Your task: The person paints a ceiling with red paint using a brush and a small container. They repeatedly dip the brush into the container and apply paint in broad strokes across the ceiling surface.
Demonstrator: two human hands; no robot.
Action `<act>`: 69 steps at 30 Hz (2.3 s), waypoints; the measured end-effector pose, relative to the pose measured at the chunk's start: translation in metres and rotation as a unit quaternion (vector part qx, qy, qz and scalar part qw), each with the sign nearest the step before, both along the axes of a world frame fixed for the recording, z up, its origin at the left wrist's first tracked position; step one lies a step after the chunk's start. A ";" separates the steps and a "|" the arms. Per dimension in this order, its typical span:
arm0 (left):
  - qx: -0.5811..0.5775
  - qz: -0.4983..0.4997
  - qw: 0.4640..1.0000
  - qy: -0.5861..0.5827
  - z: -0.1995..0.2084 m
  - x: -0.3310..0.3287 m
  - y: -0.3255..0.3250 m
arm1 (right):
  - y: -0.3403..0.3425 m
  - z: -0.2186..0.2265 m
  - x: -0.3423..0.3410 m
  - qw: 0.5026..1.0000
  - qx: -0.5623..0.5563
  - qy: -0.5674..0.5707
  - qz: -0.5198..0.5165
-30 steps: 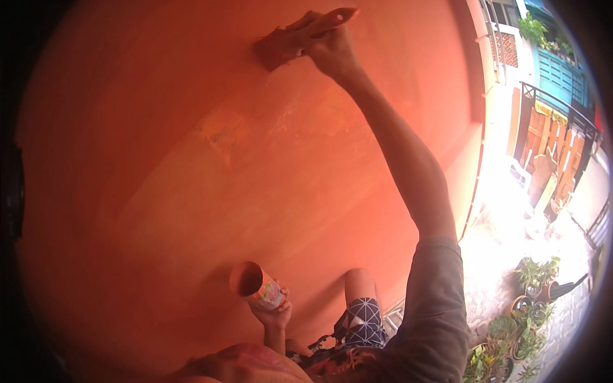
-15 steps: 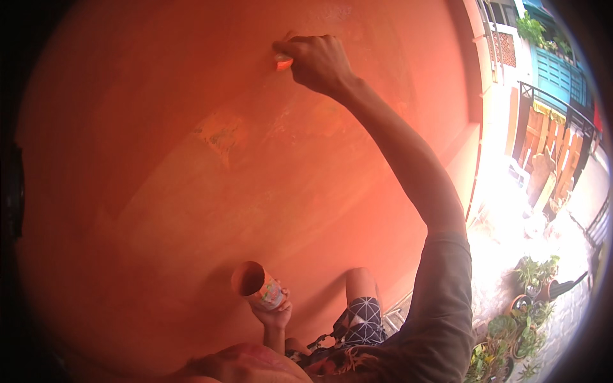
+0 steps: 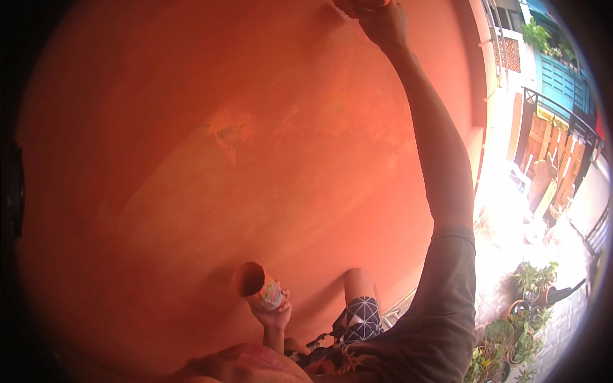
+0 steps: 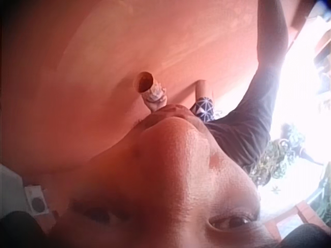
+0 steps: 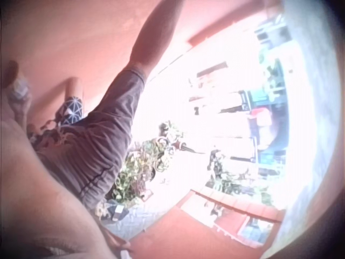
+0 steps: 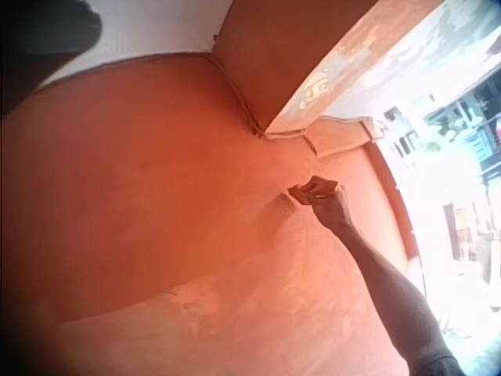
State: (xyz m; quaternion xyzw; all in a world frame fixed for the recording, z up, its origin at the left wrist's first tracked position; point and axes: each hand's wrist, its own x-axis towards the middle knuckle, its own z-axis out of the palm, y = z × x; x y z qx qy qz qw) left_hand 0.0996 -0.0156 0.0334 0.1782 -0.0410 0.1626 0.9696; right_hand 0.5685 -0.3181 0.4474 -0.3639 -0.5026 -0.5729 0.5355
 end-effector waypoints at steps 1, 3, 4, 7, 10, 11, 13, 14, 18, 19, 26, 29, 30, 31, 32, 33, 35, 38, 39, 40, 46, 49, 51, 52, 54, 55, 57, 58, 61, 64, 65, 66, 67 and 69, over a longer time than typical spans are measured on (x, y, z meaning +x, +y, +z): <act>-0.002 0.022 1.000 0.005 -0.005 -0.013 0.000 | 0.025 -0.014 -0.011 0.999 0.007 -0.049 -0.013; -0.002 0.021 1.000 -0.005 -0.006 -0.014 0.001 | 0.037 -0.039 -0.030 0.974 -0.037 0.138 -0.177; -0.001 0.017 1.000 -0.005 -0.005 -0.012 0.000 | 0.042 -0.048 -0.036 0.970 -0.076 0.088 -0.215; -0.001 0.019 1.000 -0.003 -0.005 -0.014 0.000 | 0.047 -0.064 -0.085 0.945 -0.219 0.171 -0.175; -0.002 0.018 1.000 -0.002 -0.006 -0.015 0.001 | 0.032 -0.055 -0.089 0.935 -0.249 0.251 0.007; -0.002 0.020 1.000 -0.001 -0.005 -0.015 0.000 | 0.027 -0.052 -0.080 0.934 -0.234 0.258 0.080; -0.005 0.019 1.000 -0.003 -0.004 -0.013 -0.001 | 0.016 -0.047 -0.055 0.945 -0.152 0.247 0.149; -0.007 0.017 1.000 -0.004 -0.004 -0.012 0.000 | 0.013 -0.046 -0.038 0.939 -0.111 0.268 0.184; 0.003 0.005 1.000 -0.024 -0.002 -0.005 -0.001 | -0.007 -0.048 0.022 0.935 0.023 0.312 0.168; 0.003 0.007 1.000 -0.021 -0.002 -0.007 0.000 | -0.014 -0.049 0.026 0.941 0.033 0.333 0.052; -0.005 0.018 1.000 -0.017 -0.012 -0.018 0.002 | 0.010 -0.037 -0.031 0.898 0.104 0.382 -0.193; -0.016 0.025 1.000 0.003 -0.015 -0.024 0.006 | 0.071 -0.038 -0.068 0.924 0.068 0.312 -0.213; -0.020 0.035 0.999 0.015 -0.016 -0.027 0.007 | 0.100 -0.041 -0.095 0.955 0.075 0.213 -0.193; -0.023 0.038 0.999 0.012 -0.017 -0.027 0.008 | 0.124 -0.042 -0.121 0.971 0.076 0.135 -0.181; -0.027 0.040 0.999 0.010 -0.017 -0.026 0.007 | 0.141 -0.043 -0.148 0.976 0.032 0.127 -0.175; -0.030 0.046 0.998 0.011 -0.018 -0.028 0.007 | 0.155 -0.042 -0.177 0.985 0.010 0.108 -0.131; -0.022 0.047 0.999 0.014 -0.015 -0.029 0.007 | 0.175 -0.039 -0.215 0.992 -0.056 0.097 -0.052; -0.023 0.051 0.998 0.021 -0.013 -0.032 0.003 | 0.170 -0.024 -0.227 0.970 -0.108 0.106 0.188; -0.027 0.054 0.998 0.021 -0.010 -0.033 0.001 | 0.168 -0.014 -0.228 0.946 -0.110 0.105 0.285; -0.022 0.052 0.998 0.002 -0.006 -0.034 -0.001 | 0.153 -0.008 -0.220 0.942 -0.117 0.156 0.274; -0.026 0.034 0.999 -0.022 -0.023 -0.029 -0.007 | 0.061 -0.041 -0.070 0.946 0.020 0.275 0.171; -0.037 0.032 0.998 -0.035 -0.034 -0.040 0.002 | 0.032 -0.046 -0.071 0.941 0.091 0.273 -0.180; -0.037 0.036 0.998 -0.022 -0.034 -0.047 0.006 | 0.044 -0.043 -0.092 0.940 0.074 0.267 -0.201; -0.034 0.038 0.999 -0.015 -0.032 -0.050 0.009 | 0.054 -0.040 -0.110 0.939 0.069 0.264 -0.210; -0.034 0.056 0.998 0.004 -0.029 -0.055 0.014 | 0.100 -0.033 -0.164 0.970 0.045 0.210 -0.113; -0.031 0.063 0.997 0.013 -0.027 -0.057 0.017 | 0.122 -0.037 -0.165 0.966 0.027 0.217 -0.141; -0.029 0.076 0.996 0.024 -0.019 -0.060 0.020 | 0.171 -0.038 -0.209 0.975 0.007 0.114 -0.193; -0.030 0.086 0.995 0.030 -0.018 -0.062 0.021 | 0.195 -0.039 -0.240 0.978 0.004 0.076 -0.194; -0.043 0.107 0.992 0.054 -0.018 -0.073 0.026 | 0.257 -0.039 -0.324 0.988 -0.032 0.066 -0.138; -0.053 0.091 0.994 0.007 -0.015 -0.080 0.024 | 0.305 -0.033 -0.389 0.993 -0.062 0.023 -0.098; -0.053 0.102 0.993 0.003 -0.018 -0.085 0.025 | 0.321 -0.031 -0.408 0.993 -0.079 0.015 -0.084; -0.053 0.112 0.992 -0.002 -0.023 -0.088 0.027 | 0.333 -0.027 -0.425 0.993 -0.096 0.007 -0.071; -0.053 0.122 0.991 -0.007 -0.025 -0.091 0.028 | 0.342 -0.025 -0.437 0.994 -0.106 -0.003 -0.034; -0.064 0.145 0.987 -0.004 -0.025 -0.099 0.027 | 0.352 -0.019 -0.459 0.991 -0.126 -0.023 0.046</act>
